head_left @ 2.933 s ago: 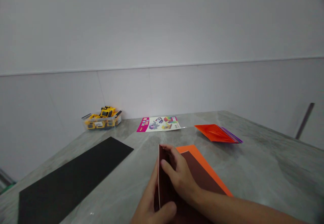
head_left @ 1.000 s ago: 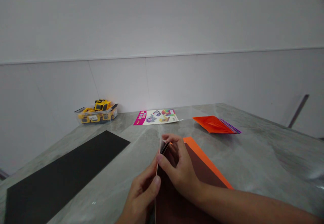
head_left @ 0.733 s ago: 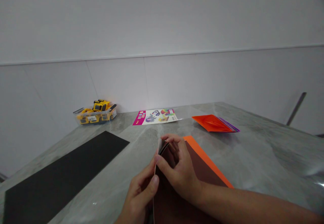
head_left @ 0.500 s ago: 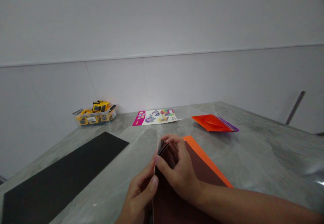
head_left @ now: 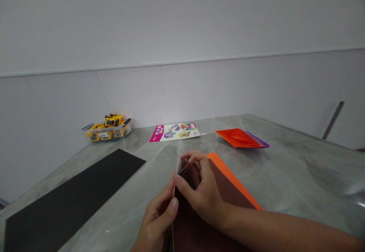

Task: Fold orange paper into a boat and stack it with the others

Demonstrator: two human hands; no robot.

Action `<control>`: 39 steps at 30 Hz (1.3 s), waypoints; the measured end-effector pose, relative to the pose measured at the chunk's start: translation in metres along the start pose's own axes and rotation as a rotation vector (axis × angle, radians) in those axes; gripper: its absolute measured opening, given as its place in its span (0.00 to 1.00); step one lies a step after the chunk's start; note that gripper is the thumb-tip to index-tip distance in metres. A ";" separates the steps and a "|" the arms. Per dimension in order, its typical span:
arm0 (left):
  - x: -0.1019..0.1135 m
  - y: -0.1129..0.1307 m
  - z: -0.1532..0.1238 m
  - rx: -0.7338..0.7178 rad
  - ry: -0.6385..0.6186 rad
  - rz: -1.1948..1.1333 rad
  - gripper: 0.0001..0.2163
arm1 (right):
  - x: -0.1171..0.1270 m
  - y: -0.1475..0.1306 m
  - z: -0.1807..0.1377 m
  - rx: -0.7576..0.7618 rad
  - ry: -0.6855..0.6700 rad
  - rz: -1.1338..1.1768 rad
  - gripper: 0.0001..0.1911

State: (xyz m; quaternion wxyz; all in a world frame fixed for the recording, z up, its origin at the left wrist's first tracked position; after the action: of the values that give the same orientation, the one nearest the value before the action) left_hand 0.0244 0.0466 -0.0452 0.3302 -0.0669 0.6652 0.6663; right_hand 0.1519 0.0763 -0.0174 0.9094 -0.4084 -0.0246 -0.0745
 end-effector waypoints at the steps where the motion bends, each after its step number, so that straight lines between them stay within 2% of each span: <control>1: -0.001 0.001 0.000 0.005 0.002 -0.009 0.15 | 0.000 -0.001 0.000 0.009 0.001 -0.011 0.18; 9: -0.002 0.002 0.000 0.026 0.019 -0.006 0.16 | 0.002 -0.005 0.003 0.046 0.017 -0.052 0.17; 13: 0.000 0.001 0.000 0.002 0.049 -0.009 0.15 | 0.004 -0.008 0.004 0.057 -0.010 -0.113 0.22; 18: 0.000 0.001 0.001 -0.030 0.048 0.002 0.14 | 0.007 -0.013 0.007 0.104 -0.058 -0.174 0.18; 29: 0.004 -0.003 -0.002 0.049 0.077 -0.043 0.15 | 0.005 -0.008 0.005 0.077 -0.010 -0.140 0.17; 39: 0.002 0.000 -0.001 0.006 0.041 0.013 0.14 | 0.003 -0.008 0.006 0.076 -0.023 -0.052 0.17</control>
State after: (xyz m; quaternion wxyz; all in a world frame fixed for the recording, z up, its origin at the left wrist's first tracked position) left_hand 0.0223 0.0465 -0.0464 0.3123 -0.0754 0.6744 0.6648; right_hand 0.1540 0.0749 -0.0076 0.9217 -0.3737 -0.0483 -0.0925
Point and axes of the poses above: each hand's wrist, its own z-axis towards the middle knuckle, its own x-axis out of the back of the hand, y = z × x, the point moved 3 cm from there along z, towards the middle knuckle, and after that the axes turned 4 degrees about -y, right-handed, at the moved point
